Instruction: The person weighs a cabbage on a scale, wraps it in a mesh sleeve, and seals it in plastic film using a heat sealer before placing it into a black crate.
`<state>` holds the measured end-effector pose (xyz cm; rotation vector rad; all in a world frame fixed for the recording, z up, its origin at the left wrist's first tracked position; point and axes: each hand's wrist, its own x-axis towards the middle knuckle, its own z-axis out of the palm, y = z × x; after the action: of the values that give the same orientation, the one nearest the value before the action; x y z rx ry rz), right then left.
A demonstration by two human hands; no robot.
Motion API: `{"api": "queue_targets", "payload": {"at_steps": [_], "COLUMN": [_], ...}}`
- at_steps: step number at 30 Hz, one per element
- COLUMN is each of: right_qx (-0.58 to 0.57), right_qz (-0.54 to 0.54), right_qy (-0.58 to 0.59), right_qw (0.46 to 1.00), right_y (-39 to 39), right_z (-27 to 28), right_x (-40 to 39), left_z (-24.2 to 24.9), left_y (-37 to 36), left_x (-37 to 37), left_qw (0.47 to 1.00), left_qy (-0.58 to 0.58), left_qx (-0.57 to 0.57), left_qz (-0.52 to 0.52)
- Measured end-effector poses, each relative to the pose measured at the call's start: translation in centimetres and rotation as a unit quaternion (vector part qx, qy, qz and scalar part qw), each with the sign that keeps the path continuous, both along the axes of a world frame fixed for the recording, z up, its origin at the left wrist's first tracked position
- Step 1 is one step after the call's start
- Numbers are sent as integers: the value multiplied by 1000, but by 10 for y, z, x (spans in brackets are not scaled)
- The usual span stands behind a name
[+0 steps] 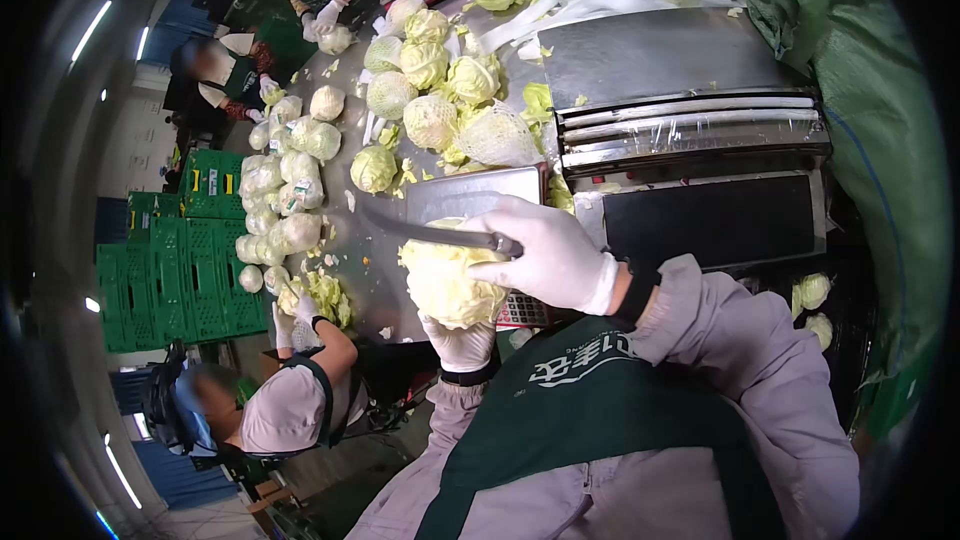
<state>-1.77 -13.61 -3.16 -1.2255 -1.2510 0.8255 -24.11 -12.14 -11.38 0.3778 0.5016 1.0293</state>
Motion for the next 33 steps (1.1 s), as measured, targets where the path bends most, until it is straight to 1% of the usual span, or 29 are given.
{"api": "queue_targets", "payload": {"at_steps": [2,3,5,6,7,9,10,11,12,13,14,15,16,17,18,19,21,22,23,24,25,26,27,28,29,30,31,32,33], "right_qx": [82,81,-43,-127,-201,-201,-191,-196,-193,-187,-153,-224,-268,-310,-208,-204,-164,-223,-180,-136,-92,-95,-130,-164,-169,-206,-244,-247,-253], "right_qz": [5,4,48,159,235,402,453,419,387,354,318,278,242,207,192,199,195,212,185,148,114,108,106,102,94,129,153,142,117], "right_qy": [-107,-107,-15,252,325,420,380,320,257,192,123,194,223,250,294,273,230,229,191,185,178,175,226,277,275,289,301,279,255], "right_qw": [991,991,998,946,894,788,784,827,864,896,928,914,906,893,913,919,939,924,947,962,973,974,960,941,942,926,909,917,926], "right_y": [9,7,5,1,-6,-16,-20,-27,-31,-34,-37,-42,-41,-38,-33,-29,-21,-19,-18,-16,-14,-16,-17,-18,-20,-20,-21,-24,-28], "right_z": [-12,-15,-6,2,21,13,0,-7,-10,-13,-28,-39,-30,-20,-33,-31,-38,-22,-34,-57,-64,-69,-72,-71,-65,-56,-49,-46,-45], "right_x": [-2,-1,1,3,18,35,43,44,48,52,56,54,55,55,44,37,19,18,9,1,-4,-2,-1,1,4,10,16,21,29], "left_z": [-5,-7,-6,-5,-1,3,1,-1,-2,2,10,16,9,12,12,18,22,17,15,14,13,16,14,8,1,-7,-21,-13,8], "left_y": [-2,-3,-5,-5,-5,-3,0,2,3,3,4,6,23,22,18,14,8,3,3,2,-1,0,4,7,9,10,10,11,14], "left_x": [-2,-4,1,4,9,14,11,10,10,9,9,7,6,-6,-11,-6,2,0,4,10,14,16,14,11,7,6,-4,0,19], "left_qw": [1000,999,999,999,999,998,997,995,989,989,973,948,895,901,904,946,987,994,993,993,992,990,989,985,971,968,973,971,954], "left_qy": [-5,-9,4,6,8,35,17,-1,-70,-71,-138,-202,-279,-179,-177,-141,-68,24,22,41,61,23,18,82,144,174,192,202,251], "left_qx": [-13,-26,2,-1,-4,-9,-41,-74,-122,-120,-169,-218,-74,-136,-130,-134,-141,-58,-61,-52,-44,-60,-64,-1,63,97,43,54,114], "left_qz": [-16,-31,-40,-45,-49,-47,-58,-69,-48,-46,-78,-110,-340,-372,-368,-259,-39,-88,-94,-98,-99,-122,-128,-154,-179,-152,-123,-117,-116]}}
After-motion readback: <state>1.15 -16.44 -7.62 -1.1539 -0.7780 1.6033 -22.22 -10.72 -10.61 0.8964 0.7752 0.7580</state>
